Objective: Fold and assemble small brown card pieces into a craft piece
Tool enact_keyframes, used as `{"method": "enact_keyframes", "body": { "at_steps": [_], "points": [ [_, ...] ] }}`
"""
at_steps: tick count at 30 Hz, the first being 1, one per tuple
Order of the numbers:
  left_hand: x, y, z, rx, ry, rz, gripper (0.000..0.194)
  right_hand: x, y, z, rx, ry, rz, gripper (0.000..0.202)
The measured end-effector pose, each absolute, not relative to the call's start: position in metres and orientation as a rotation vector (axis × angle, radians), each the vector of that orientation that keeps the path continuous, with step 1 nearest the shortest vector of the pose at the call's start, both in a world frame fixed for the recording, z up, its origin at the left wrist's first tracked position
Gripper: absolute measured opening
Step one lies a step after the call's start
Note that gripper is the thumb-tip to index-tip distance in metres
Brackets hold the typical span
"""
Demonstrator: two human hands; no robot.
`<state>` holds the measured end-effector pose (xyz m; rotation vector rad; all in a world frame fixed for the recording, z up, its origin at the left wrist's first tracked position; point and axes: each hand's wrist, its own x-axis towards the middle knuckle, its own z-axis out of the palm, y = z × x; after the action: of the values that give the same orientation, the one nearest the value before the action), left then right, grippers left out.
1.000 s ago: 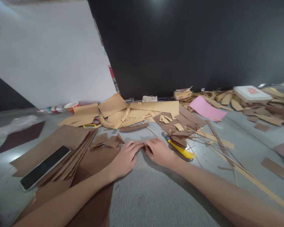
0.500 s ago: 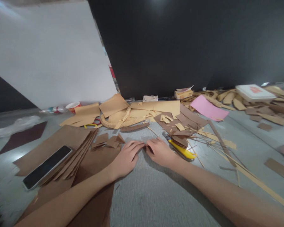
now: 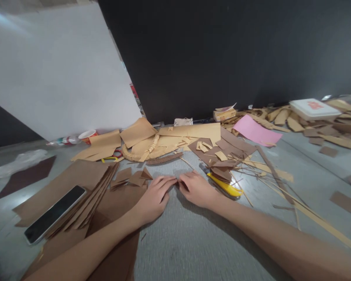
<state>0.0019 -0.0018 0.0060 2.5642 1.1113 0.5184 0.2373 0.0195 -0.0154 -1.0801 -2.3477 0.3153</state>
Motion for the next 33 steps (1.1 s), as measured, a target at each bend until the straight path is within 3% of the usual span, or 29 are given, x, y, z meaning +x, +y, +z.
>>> {"method": "enact_keyframes", "body": {
  "at_steps": [33],
  "points": [
    [-0.0028, -0.0009, 0.0027, 2.532, 1.085, 0.595, 0.05, 0.2374, 0.0168, -0.01, -0.997, -2.409, 0.269, 0.015]
  ]
}}
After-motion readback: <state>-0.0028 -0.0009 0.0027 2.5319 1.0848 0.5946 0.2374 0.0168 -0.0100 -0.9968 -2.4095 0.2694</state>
